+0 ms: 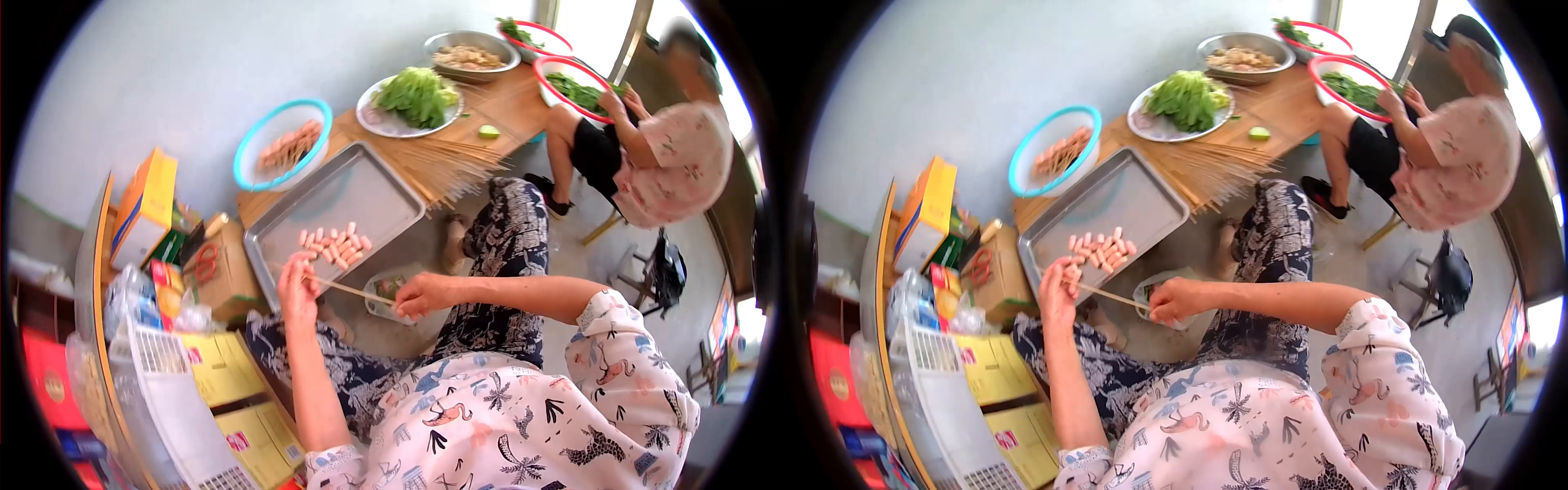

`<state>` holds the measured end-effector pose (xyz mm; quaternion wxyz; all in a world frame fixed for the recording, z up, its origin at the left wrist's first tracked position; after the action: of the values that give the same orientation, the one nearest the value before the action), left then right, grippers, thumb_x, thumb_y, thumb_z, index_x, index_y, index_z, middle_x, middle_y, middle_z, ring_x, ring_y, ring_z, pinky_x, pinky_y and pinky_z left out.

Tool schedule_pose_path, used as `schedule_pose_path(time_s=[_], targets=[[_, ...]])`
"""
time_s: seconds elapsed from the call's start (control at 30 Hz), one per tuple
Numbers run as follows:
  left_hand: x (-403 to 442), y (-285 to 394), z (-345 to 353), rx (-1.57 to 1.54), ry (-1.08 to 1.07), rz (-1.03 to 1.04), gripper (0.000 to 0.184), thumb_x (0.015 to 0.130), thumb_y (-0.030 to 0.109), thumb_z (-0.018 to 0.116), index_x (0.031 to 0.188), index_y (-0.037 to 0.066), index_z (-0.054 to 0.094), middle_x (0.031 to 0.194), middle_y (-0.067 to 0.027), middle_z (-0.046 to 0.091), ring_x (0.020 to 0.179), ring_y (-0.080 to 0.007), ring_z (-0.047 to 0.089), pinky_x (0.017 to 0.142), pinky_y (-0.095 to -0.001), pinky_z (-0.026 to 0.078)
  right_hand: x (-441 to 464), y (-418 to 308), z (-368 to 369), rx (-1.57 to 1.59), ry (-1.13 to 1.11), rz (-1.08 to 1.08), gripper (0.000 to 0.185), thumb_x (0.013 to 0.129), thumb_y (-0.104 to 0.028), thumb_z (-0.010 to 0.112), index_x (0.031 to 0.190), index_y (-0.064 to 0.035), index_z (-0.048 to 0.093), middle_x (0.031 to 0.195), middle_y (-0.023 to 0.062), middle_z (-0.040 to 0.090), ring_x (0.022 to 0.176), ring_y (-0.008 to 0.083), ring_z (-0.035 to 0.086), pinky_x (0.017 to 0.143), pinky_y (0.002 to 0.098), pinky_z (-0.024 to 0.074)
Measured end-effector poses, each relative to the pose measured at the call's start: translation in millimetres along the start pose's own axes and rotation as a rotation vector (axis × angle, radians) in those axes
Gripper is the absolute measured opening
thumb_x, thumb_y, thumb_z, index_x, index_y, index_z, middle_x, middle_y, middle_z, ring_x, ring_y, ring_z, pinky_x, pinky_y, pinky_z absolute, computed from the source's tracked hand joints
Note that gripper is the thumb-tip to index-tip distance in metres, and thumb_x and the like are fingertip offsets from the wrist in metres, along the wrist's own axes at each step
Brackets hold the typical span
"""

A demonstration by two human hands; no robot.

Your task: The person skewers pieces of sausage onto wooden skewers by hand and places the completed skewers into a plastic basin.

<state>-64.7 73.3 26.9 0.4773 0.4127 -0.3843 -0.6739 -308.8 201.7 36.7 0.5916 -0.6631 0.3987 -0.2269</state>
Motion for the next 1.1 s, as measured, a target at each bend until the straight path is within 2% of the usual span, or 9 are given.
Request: schedule_pose_path(time_s=[0.1,0.33,0.43,0.77,0.8,0.83,0.9,0.93,1.1], targets=[[-19.9,-11.6,19.1,-0.044,-0.072,-0.008,0.023,0.093,0.022,0.056,0.11,0.005,0.058,0.071,-0.0017,0.055,0.05,-0.0093,0.047,0.041,-0.0216,0.033,17.7,12.0,2.8,-0.115,0.078,-0.159,0.017,0.088,-0.021,0.058,0.087,-0.0048,0.063,0.072,0.0025,0.063,0.06,0.0111,0.058,0.056,0.027,0.0477],[-36.7,-20.5,52.0,0.026,-0.161,-0.096,0.025,0.094,0.024,0.054,0.11,0.005,0.059,0.084,-0.0055,0.061,0.06,-0.0107,0.06,0.048,-0.0213,0.048,49.4,-2.4,-15.1,0.276,0.095,0.075,0.022,0.096,-0.024,0.05,0.096,-0.0038,0.059,0.061,0.0015,0.057,0.051,0.0068,0.051,0.049,0.0201,0.0402],[-24.9,-9.7,18.6,0.325,-0.128,-0.052,0.029,0.094,0.025,0.055,0.115,0.006,0.058,0.094,-0.0064,0.063,0.064,-0.0114,0.062,0.055,-0.0234,0.052,52.6,-14.3,-45.3,0.262,0.224,0.091,0.025,0.098,-0.025,0.046,0.103,-0.0046,0.059,0.06,0.0004,0.055,0.05,0.0067,0.049,0.049,0.0192,0.0402],[65.4,17.3,-116.1,1.043,0.208,0.033,0.021,0.082,0.015,0.06,0.099,0.003,0.065,0.083,-0.0083,0.068,0.059,-0.0107,0.063,0.052,-0.0256,0.05,97.5,-0.2,-74.8,0.335,0.292,0.078,0.027,0.098,-0.025,0.044,0.108,-0.0044,0.059,0.061,0.0004,0.055,0.05,0.007,0.045,0.05,0.0196,0.0363],[73.8,10.5,-122.1,1.12,0.183,-0.006,0.02,0.079,0.017,0.064,0.096,0.006,0.067,0.089,-0.0113,0.069,0.071,-0.0181,0.066,0.064,-0.0312,0.052,99.7,9.7,-70.4,0.368,0.281,0.088,0.026,0.097,-0.023,0.044,0.107,-0.004,0.06,0.061,0.002,0.057,0.048,0.0072,0.045,0.048,0.02,0.0363],[78.0,-4.3,-132.6,1.102,0.18,-0.007,0.02,0.079,0.017,0.064,0.096,0.006,0.067,0.089,-0.0113,0.069,0.071,-0.0181,0.066,0.064,-0.0312,0.052,102.3,18.9,-61.1,0.373,0.284,0.096,0.025,0.097,-0.021,0.044,0.106,-0.0035,0.06,0.062,0.0036,0.058,0.047,0.0074,0.045,0.047,0.0204,0.0364],[83.6,-14.5,-128.8,1.475,0.148,0.178,0.025,0.076,0.02,0.068,0.098,0.008,0.066,0.097,-0.0135,0.067,0.089,-0.0261,0.064,0.078,-0.0361,0.05,105.6,22.8,-57.1,0.35,0.266,0.141,0.027,0.098,-0.024,0.043,0.107,-0.004,0.059,0.062,0.0012,0.057,0.05,0.0064,0.045,0.049,0.02,0.0364],[84.8,-19.4,-126.1,1.497,0.16,0.086,0.022,0.078,0.02,0.067,0.097,0.01,0.065,0.104,-0.0131,0.064,0.101,-0.0313,0.058,0.083,-0.0398,0.047,106.0,19.1,-55.1,0.335,0.25,0.137,0.027,0.098,-0.023,0.043,0.108,-0.0039,0.059,0.061,0.0013,0.057,0.049,0.0062,0.045,0.049,0.0199,0.0363],[96.3,-45.9,-126.3,1.68,0.106,0.049,0.013,0.084,0.016,0.059,0.094,0.009,0.062,0.103,-0.0132,0.061,0.101,-0.0324,0.057,0.082,-0.0434,0.046,107.5,11.7,-55.4,0.273,0.2,0.144,0.027,0.099,-0.021,0.041,0.108,-0.0038,0.059,0.061,0.0011,0.056,0.049,0.0052,0.043,0.049,0.0193,0.0359]])
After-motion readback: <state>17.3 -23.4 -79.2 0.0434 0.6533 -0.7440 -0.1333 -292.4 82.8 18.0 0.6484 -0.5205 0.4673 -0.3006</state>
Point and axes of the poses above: each hand's wrist, its own x-axis towards the middle knuckle, its own z-axis out of the palm, y = z × x, the point moved 2 cm from there along x, towards the middle knuckle
